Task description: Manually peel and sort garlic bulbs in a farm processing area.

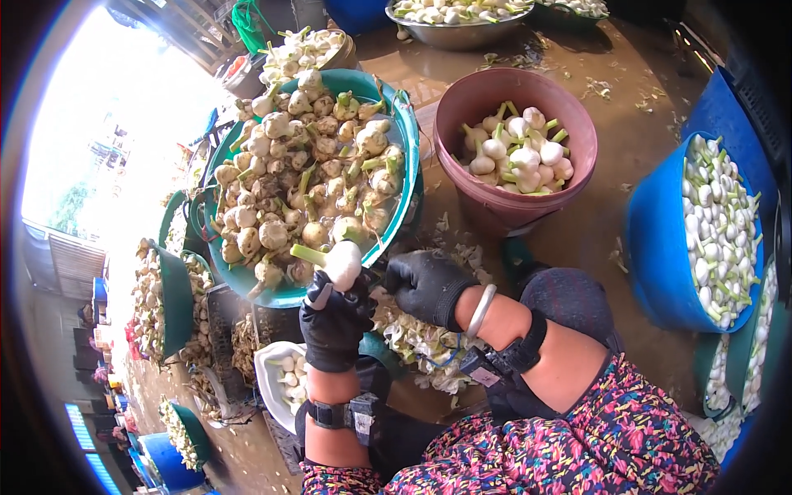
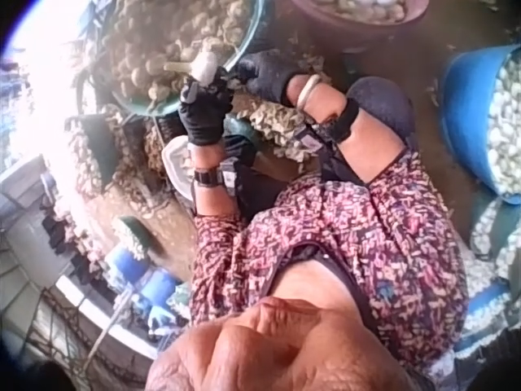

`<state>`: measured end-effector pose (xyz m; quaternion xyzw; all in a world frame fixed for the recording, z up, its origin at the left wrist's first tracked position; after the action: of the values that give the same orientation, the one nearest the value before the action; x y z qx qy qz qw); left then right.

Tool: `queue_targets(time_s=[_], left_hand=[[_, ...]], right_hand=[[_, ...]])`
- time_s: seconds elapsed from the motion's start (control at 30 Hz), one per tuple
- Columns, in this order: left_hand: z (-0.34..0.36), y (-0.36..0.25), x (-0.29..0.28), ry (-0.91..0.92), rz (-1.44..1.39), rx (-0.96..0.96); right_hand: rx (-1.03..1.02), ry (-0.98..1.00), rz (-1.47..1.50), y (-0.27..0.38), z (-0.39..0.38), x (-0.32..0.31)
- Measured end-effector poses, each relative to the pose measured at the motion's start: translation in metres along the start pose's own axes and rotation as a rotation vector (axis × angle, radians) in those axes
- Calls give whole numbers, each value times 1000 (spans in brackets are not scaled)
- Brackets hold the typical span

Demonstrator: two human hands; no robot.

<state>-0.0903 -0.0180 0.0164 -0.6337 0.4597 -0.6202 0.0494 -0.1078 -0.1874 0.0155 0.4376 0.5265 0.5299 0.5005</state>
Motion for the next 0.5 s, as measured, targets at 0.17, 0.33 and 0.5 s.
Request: queue_targets(time_s=[0.17, 0.33, 0.5], left_hand=[[3, -5, -2, 60, 25, 100], [31, -11, 37, -65, 692, 252], [46, -45, 43, -133, 1006, 225]], right_hand=[[132, 113, -46, 8, -2, -1], [-356, -132, 179, 20, 52, -10], [-74, -303, -83, 14, 58, -29]])
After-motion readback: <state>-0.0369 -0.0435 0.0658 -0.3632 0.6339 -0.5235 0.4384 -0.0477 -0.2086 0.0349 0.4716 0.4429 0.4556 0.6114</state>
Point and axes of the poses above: each hand's wrist, its own z-axis towards the middle knuckle, its own x-axis out of the palm, y = z × x, the point moved 3 cm from there along z, towards the middle knuckle, and after that the axes turned 9 degrees about z, right-handed, at the moved point
